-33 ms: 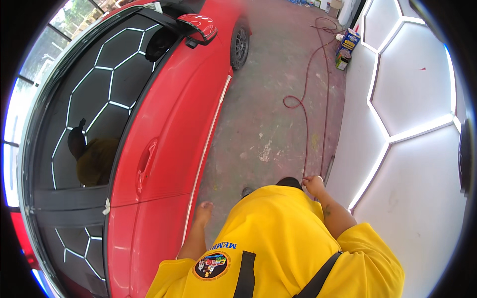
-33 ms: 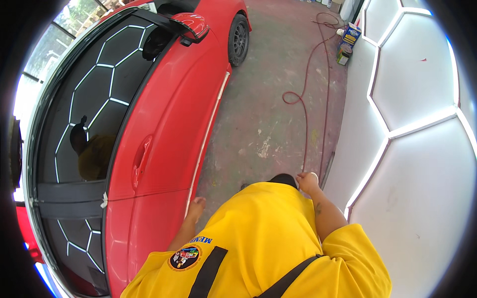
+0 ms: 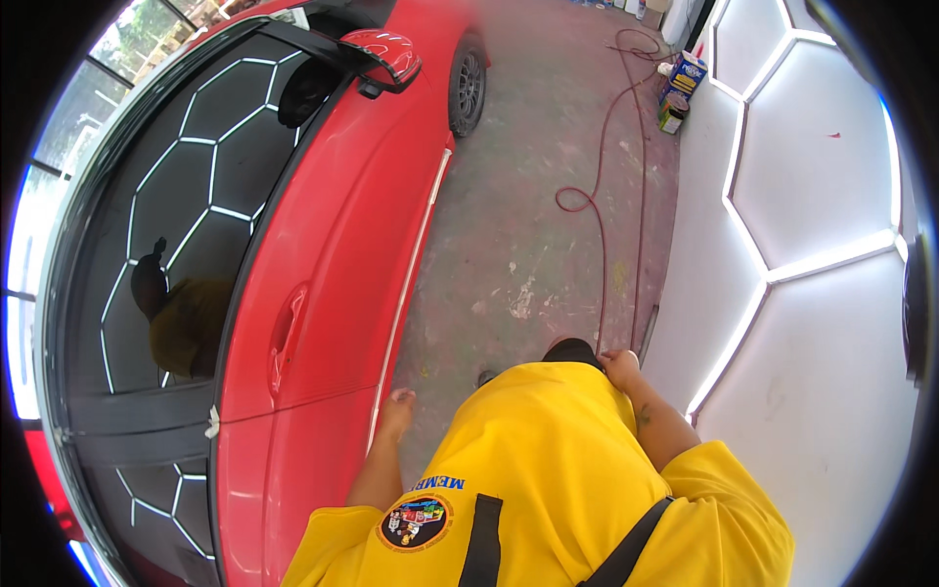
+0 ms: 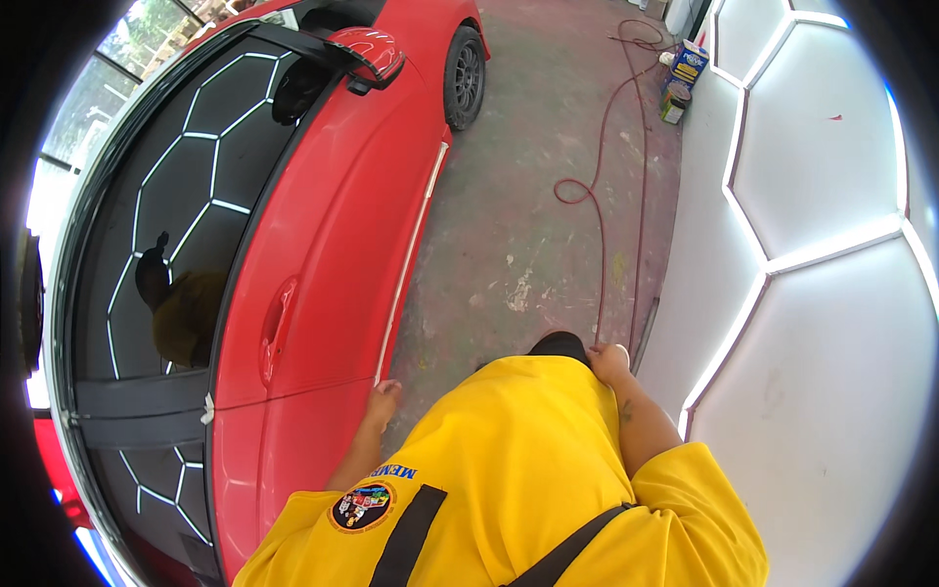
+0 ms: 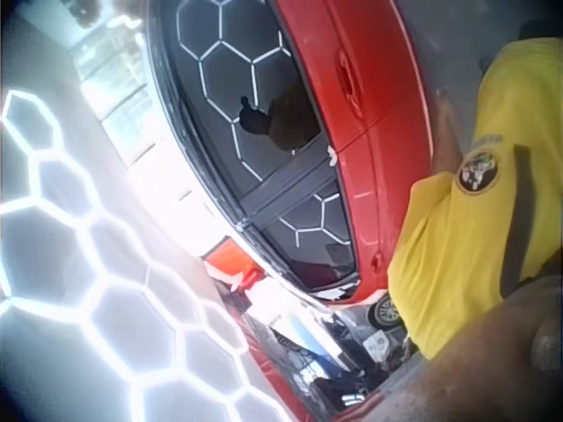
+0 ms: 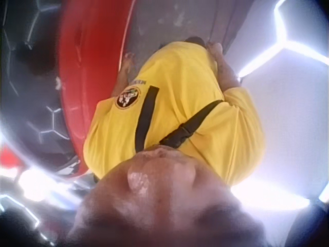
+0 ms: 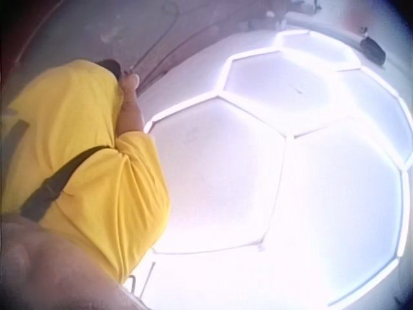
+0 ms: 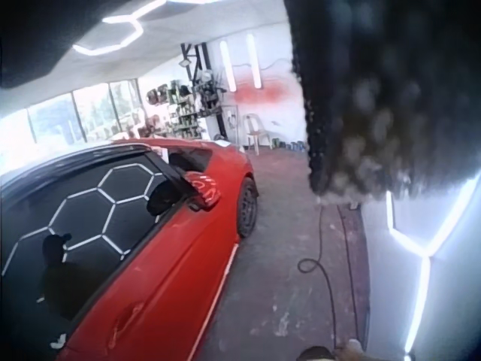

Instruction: The person tapes newspaper sheets onto the rear window and door frame of a red car using masking tape. They smooth the paper, tear tape from a roll, and secure edges along the window and door trim.

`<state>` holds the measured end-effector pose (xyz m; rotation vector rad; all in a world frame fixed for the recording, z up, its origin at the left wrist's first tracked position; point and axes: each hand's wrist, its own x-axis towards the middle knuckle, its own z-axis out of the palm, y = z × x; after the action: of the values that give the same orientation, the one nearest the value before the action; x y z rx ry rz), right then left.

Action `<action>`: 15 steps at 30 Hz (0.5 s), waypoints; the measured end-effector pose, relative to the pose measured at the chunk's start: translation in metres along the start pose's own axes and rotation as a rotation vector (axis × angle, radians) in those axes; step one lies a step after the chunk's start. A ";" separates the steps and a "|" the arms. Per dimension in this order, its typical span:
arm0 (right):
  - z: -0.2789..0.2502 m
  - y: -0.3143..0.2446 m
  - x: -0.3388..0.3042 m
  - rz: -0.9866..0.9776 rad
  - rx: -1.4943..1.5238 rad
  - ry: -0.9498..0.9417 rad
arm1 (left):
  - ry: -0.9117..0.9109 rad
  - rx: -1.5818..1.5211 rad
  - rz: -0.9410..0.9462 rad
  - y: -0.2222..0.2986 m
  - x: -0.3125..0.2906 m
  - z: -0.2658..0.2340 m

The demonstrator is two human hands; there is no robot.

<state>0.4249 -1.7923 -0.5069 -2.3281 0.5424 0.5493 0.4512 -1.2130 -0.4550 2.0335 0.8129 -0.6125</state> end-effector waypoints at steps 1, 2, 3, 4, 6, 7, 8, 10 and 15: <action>0.007 0.020 0.007 -0.019 -0.006 -0.010 | -0.005 0.008 0.021 0.028 0.005 -0.002; 0.008 0.027 0.013 0.065 -0.014 -0.046 | -0.003 0.029 0.027 0.031 0.019 -0.003; 0.008 0.031 0.020 0.145 -0.020 -0.088 | 0.003 0.053 0.030 0.022 0.042 -0.007; 0.008 0.035 0.026 0.230 -0.026 -0.127 | 0.006 0.078 0.035 0.016 0.059 -0.010; 0.007 0.048 0.044 0.256 -0.056 -0.182 | 0.001 0.098 -0.068 0.020 0.075 -0.010; 0.005 0.053 0.056 0.264 -0.069 -0.212 | 0.004 0.107 -0.120 0.025 0.081 -0.008; 0.004 0.058 0.072 0.244 -0.085 -0.250 | 0.025 0.158 -0.150 0.030 0.085 -0.006; 0.004 0.070 0.111 0.197 -0.116 -0.334 | 0.074 0.261 -0.217 0.044 0.086 -0.002; 0.007 0.176 0.290 0.391 0.358 -0.169 | 0.052 0.152 -0.205 0.102 0.079 0.036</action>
<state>0.5716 -1.9748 -0.7530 -1.8262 0.9392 0.7527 0.5742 -1.2623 -0.4728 2.1258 1.0429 -0.7579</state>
